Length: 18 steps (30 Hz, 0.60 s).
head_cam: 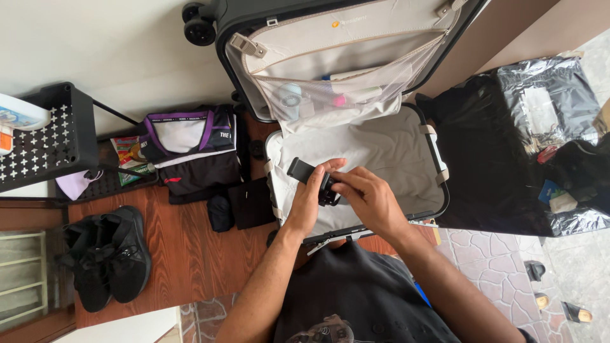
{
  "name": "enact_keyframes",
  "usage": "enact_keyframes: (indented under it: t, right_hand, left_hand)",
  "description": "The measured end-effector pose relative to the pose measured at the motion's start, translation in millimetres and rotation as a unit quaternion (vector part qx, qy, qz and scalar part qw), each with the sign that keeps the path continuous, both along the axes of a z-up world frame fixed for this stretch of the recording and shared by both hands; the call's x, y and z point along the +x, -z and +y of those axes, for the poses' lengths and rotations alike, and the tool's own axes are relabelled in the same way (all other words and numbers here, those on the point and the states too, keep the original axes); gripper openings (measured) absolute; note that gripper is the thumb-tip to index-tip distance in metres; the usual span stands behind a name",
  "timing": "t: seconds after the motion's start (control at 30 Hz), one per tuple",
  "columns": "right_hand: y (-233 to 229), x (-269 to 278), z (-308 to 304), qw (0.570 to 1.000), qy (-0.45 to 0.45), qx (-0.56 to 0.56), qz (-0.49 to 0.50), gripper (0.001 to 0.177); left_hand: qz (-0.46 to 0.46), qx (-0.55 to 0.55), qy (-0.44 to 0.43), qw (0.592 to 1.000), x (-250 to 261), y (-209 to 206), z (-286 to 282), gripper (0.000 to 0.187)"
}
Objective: The person packs a rolling suitcase on the floor. They place a spray bottle and a sponge into the lid compartments, handle a wallet and set it down, put a toothpaste tube into the suitcase, then assemble and adjust a small camera with a strap and place it near the suitcase.
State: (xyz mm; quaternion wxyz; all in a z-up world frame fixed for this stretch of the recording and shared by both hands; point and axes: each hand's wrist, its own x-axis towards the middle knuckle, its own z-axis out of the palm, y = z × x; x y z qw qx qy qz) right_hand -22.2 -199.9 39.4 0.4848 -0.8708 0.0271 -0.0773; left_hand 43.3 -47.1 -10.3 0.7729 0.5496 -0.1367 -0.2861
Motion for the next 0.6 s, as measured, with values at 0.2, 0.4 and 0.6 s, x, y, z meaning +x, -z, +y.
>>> enact_keyframes:
  t: [0.2, 0.4, 0.6]
  right_hand:
    - [4.8, 4.7, 5.7, 0.978, 0.012, -0.152, -0.139, 0.025]
    - [5.5, 10.4, 3.5, 1.000, 0.002, -0.021, -0.022, 0.039]
    - [10.5, 15.7, 1.8, 0.998, 0.000, -0.046, -0.052, 0.029]
  left_hand:
    - [0.008, 0.010, -0.009, 1.000, 5.4, -2.9, -3.5, 0.053]
    - [0.046, -0.013, -0.010, 0.999, 10.5, 1.5, -1.7, 0.055]
    - [-0.030, -0.014, -0.013, 0.999, 14.5, 8.2, -3.9, 0.054]
